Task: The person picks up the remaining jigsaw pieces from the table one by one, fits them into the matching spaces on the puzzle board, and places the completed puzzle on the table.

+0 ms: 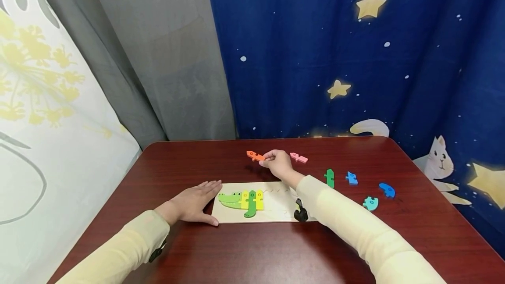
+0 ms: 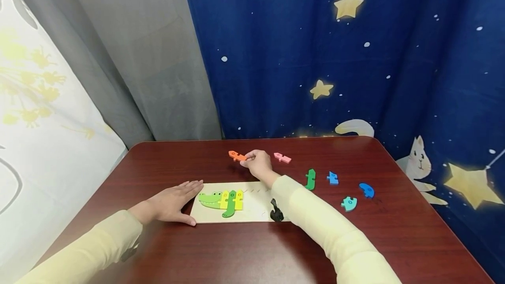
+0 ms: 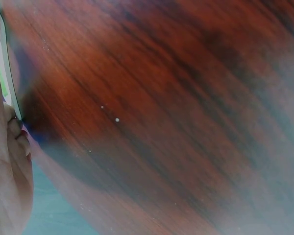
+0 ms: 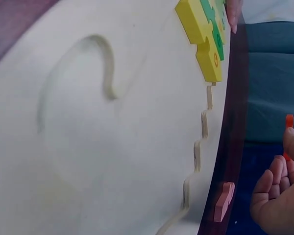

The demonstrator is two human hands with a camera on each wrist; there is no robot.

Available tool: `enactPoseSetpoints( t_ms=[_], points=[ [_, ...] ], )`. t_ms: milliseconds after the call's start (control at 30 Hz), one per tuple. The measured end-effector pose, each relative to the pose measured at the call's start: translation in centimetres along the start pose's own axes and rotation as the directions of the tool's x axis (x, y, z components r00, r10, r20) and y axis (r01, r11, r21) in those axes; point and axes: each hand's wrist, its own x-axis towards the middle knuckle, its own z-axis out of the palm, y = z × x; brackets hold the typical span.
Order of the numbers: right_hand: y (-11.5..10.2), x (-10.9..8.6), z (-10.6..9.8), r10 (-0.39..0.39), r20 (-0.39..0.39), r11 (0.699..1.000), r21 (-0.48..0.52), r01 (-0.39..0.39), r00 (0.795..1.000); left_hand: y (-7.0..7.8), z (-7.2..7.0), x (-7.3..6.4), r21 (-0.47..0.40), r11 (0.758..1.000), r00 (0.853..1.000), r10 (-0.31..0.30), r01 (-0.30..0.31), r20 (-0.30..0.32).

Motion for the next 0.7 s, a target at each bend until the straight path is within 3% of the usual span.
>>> enactPoseSetpoints(
  t_ms=[700],
  points=[
    [0.8, -2.2, -2.4, -0.037, -0.009, 0.999, -0.023, 0.036, 0.999, -0.1, 0.3, 0.1, -0.003, 1.0, 0.999, 0.023, -0.023, -0.036]
  ],
)
